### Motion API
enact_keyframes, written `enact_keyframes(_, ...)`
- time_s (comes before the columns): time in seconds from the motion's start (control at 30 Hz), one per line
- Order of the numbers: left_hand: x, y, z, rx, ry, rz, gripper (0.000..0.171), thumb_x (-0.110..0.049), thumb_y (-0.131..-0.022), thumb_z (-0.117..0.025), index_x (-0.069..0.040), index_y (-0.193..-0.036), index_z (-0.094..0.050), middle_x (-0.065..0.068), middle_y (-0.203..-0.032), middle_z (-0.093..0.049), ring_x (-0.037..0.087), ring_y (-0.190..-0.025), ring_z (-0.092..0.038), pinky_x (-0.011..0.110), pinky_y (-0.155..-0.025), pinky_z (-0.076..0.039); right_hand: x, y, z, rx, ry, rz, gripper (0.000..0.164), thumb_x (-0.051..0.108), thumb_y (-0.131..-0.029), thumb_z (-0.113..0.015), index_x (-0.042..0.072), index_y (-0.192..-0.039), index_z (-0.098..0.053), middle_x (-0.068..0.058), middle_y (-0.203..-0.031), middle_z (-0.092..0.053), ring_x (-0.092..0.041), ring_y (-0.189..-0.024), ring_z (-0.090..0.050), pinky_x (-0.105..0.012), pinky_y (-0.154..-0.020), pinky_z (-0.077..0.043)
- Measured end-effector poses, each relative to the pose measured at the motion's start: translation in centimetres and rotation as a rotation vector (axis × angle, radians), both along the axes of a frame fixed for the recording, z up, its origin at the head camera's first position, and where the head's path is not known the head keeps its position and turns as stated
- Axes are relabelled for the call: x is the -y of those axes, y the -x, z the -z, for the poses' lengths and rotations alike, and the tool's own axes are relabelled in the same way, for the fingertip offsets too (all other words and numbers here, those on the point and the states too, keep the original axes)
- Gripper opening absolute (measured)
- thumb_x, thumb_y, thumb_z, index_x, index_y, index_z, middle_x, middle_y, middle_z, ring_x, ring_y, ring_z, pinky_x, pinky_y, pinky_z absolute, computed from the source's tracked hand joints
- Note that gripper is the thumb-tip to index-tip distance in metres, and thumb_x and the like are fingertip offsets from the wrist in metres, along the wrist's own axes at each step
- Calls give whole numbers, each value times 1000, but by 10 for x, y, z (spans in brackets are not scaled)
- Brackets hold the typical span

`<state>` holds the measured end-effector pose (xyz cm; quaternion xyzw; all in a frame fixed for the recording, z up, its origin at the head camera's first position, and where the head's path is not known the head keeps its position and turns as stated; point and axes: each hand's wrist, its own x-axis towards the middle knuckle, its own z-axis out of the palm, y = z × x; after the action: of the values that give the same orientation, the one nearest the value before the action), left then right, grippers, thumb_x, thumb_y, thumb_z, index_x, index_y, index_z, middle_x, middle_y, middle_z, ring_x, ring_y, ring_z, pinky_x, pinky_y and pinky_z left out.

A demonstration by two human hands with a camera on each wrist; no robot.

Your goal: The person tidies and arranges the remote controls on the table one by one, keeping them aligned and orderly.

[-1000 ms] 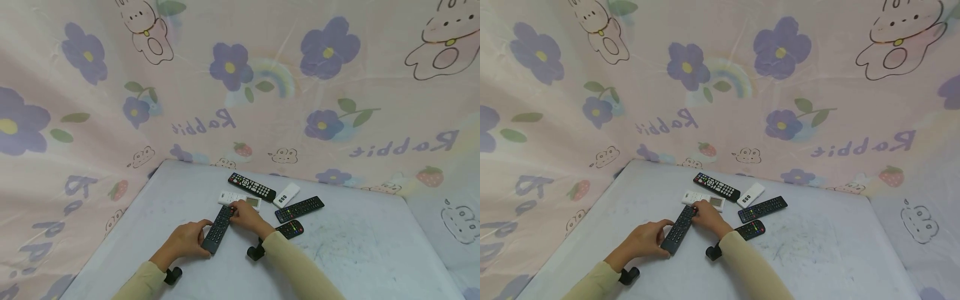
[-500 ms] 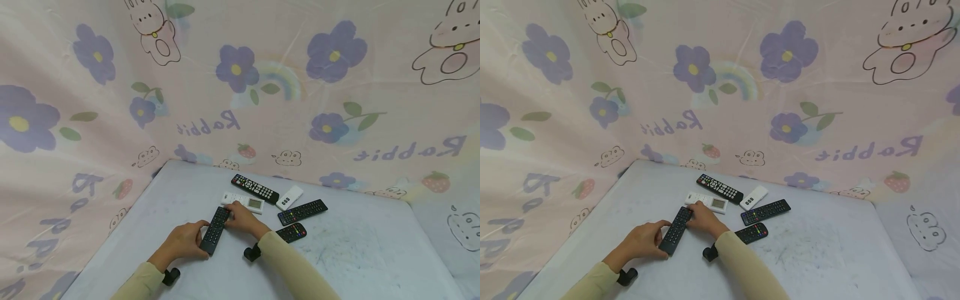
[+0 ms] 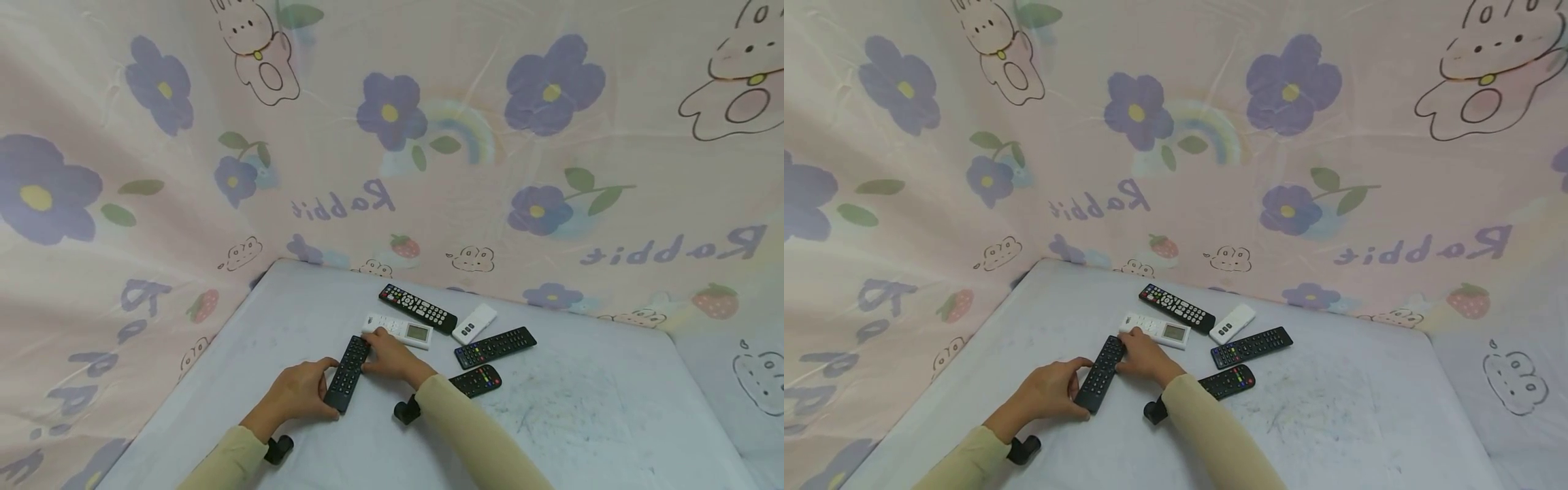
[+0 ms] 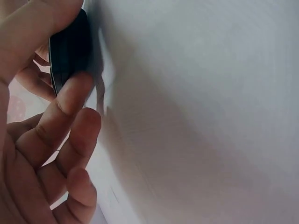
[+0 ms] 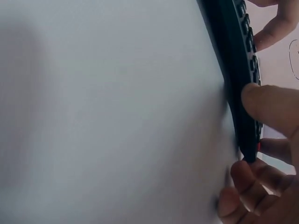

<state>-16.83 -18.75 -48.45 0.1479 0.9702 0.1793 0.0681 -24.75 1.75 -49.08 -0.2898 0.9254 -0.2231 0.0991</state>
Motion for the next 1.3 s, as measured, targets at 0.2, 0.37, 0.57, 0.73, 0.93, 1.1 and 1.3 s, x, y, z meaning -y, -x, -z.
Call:
enact_keyframes(0.2,0,-1,0,28,-14,-22,86,-55,-46,-76,-23,-120,-45,-14,-60,-49,4,-53,-43,22,-47,-34,2,0,2,5,-3,42,68,34,-74,-67,13,-131,-39,-8,-117,-46,-15,-99,-49,-33,-89,-42)
enact_keyframes(0.37,-1,-2,1,54,-42,-32,86,-55,-47,-76,-22,-121,-45,-11,-64,-52,4,-54,-43,22,-48,-34,-6,-4,2,11,-1,95,69,40,-73,-66,18,-132,-38,-4,-114,-49,-14,-99,-51,-32,-85,-44)
enact_keyframes(0.57,3,-1,-5,29,-31,-40,83,-62,-52,-71,-23,-121,-46,-14,-70,-54,4,-56,-44,22,-51,-35,-39,-11,-11,36,90,84,53,39,-78,-61,21,-125,-44,-1,-112,-52,-14,-97,-52,-29,-78,-45)
enact_keyframes(0.73,5,6,-9,-8,-62,-70,72,-62,-59,-66,-25,-118,-50,-14,-77,-57,3,-58,-46,23,-52,-37,-63,-10,-20,-33,129,110,47,37,-76,-64,18,-117,-52,-3,-108,-55,-18,-94,-54,-31,-77,-45)
enact_keyframes(0.93,-1,26,-13,-39,-105,-80,62,-58,-64,-65,-27,-116,-52,-12,-88,-59,5,-71,-51,25,-56,-39,-85,-10,-27,-81,136,205,47,36,-71,-68,17,-112,-55,-3,-105,-56,-20,-92,-56,-29,-74,-46)
enact_keyframes(1.1,-5,43,-18,-35,-146,-82,58,-55,-65,-66,-29,-116,-53,-10,-95,-59,9,-79,-53,26,-59,-41,-97,-11,-28,-83,152,281,52,35,-69,-70,15,-114,-54,-6,-107,-56,-21,-90,-56,-30,-71,-47)
enact_keyframes(1.3,-8,65,-23,3,-254,7,55,-43,-71,-68,-24,-120,-51,-2,-104,-59,13,-87,-56,30,-67,-46,-106,-9,-20,-87,139,400,58,34,-66,-73,15,-116,-52,-6,-102,-59,-18,-84,-58,-28,-65,-49)
